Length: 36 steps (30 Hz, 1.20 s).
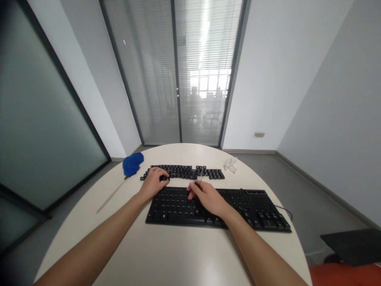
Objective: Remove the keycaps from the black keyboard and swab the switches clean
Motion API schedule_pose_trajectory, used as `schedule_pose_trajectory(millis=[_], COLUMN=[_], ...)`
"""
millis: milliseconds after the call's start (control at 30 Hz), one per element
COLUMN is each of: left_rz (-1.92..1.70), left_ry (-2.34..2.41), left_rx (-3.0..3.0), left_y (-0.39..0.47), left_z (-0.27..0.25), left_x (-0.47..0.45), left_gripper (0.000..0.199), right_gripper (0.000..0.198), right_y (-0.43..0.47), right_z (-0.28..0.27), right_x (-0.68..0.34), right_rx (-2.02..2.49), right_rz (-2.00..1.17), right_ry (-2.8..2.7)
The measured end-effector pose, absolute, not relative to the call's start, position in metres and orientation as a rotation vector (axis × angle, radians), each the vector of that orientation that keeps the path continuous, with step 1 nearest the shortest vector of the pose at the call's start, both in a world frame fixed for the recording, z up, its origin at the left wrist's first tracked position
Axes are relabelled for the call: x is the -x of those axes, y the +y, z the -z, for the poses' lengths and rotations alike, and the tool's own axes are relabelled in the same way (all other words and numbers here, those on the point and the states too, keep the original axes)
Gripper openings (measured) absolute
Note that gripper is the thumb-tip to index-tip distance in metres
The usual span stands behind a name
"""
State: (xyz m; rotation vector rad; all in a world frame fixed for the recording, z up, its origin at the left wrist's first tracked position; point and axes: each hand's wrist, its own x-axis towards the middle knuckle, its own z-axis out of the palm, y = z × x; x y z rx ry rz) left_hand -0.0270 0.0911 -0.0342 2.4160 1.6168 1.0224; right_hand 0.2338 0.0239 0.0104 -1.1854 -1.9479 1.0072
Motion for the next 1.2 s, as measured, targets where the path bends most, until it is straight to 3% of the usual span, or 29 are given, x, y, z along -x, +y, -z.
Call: schedule_pose_trajectory(millis=[1033,1200], left_rz=[-1.067,-0.955], left_ry=[1.558,1.250], left_rx=[-2.424,-2.425], left_y=[0.076,0.037], left_z=[0.019,0.002], left_x=[0.017,-0.011], left_gripper=[0.008,0.023], right_gripper=[0.050,0.050], right_y=[0.026,0.029], right_z=[-0.021,-0.016], right_x=[-0.253,-0.259], right_rx=[1.193,1.193], right_rz=[-0.940,-1.053], right_ry=[-2.011,-2.020])
